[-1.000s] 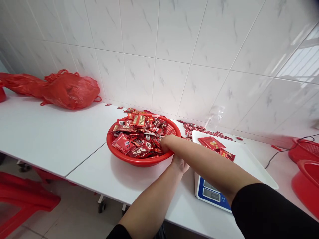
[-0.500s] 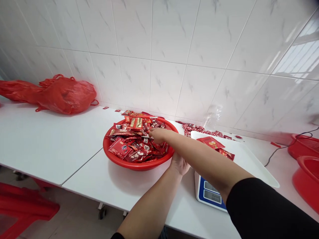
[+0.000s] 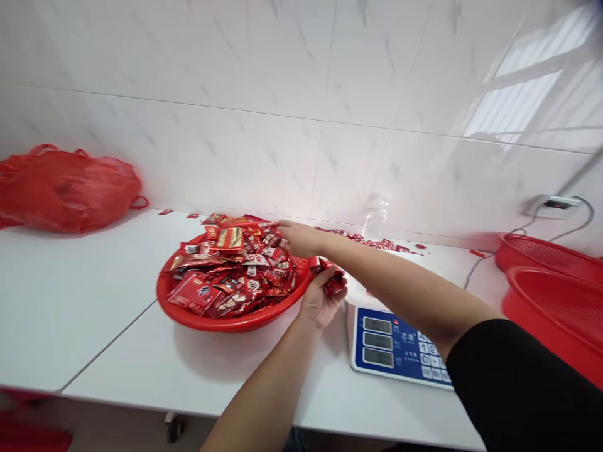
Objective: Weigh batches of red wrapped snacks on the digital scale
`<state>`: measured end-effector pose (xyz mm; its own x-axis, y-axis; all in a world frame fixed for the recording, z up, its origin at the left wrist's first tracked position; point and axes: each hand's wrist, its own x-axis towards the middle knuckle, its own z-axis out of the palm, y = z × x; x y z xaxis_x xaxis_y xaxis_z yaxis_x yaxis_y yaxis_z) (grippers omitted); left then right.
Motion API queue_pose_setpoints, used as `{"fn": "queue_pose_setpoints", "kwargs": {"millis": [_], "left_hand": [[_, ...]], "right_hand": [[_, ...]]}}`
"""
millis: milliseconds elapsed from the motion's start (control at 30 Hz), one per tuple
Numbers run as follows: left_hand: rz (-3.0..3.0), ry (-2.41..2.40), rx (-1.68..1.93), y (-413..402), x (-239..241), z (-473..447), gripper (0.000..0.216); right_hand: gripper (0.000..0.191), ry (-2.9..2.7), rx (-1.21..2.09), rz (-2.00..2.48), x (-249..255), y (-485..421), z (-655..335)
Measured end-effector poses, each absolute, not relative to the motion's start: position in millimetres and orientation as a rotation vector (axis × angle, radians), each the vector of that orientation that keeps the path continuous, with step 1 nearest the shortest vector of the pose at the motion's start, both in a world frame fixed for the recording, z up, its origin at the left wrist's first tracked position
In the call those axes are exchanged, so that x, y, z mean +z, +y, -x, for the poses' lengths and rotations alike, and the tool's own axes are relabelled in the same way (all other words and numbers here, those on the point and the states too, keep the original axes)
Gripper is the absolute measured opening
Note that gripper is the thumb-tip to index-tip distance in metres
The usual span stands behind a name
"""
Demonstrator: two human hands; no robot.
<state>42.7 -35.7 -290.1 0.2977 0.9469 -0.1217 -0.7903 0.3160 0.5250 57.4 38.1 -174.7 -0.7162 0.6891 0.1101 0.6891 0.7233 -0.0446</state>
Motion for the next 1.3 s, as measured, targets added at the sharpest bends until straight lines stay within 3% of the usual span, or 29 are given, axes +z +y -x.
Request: {"fn": "queue_pose_setpoints", "kwargs": {"millis": [167, 367, 567, 800, 1033, 1233, 1300], "left_hand": [[-0.475, 0.437, 1.179, -39.3, -277.9, -43.0, 0.025], [-0.586, 0.423, 1.189, -42.0, -270.7, -43.2, 0.027], [-0.658, 0.466, 1.207, -39.9, -269.8, -44.2, 0.028], [-0.68, 0.411, 1.213, -41.5, -266.2, -45.7, 0.027], [-0.715, 0.417, 1.181, -44.5, -265.6, -48.7, 0.029], [-0.735, 0.429, 1.171, -42.6, -267.2, -48.5, 0.029], [-0.73, 0.443, 1.164, -41.2, -268.4, -48.3, 0.028]], "right_hand": [[0.048, -2.559, -0.022, 1.064, -149.3, -13.9, -182.0], [0.049, -2.414, 0.067, 1.412, -192.4, -66.0, -284.2], [0.038, -2.274, -0.018, 1.374, -217.5, -100.9, -306.2], [0.011, -1.381, -0.291, 1.095, -268.7, -179.9, -324.0], [0.012, -1.258, -0.191, 1.252, -328.0, -210.4, -333.7], [0.015, -1.408, -0.088, 1.384, -314.7, -195.3, -336.5], [0.024, -1.59, -0.055, 1.385, -301.3, -174.9, -330.3]]}}
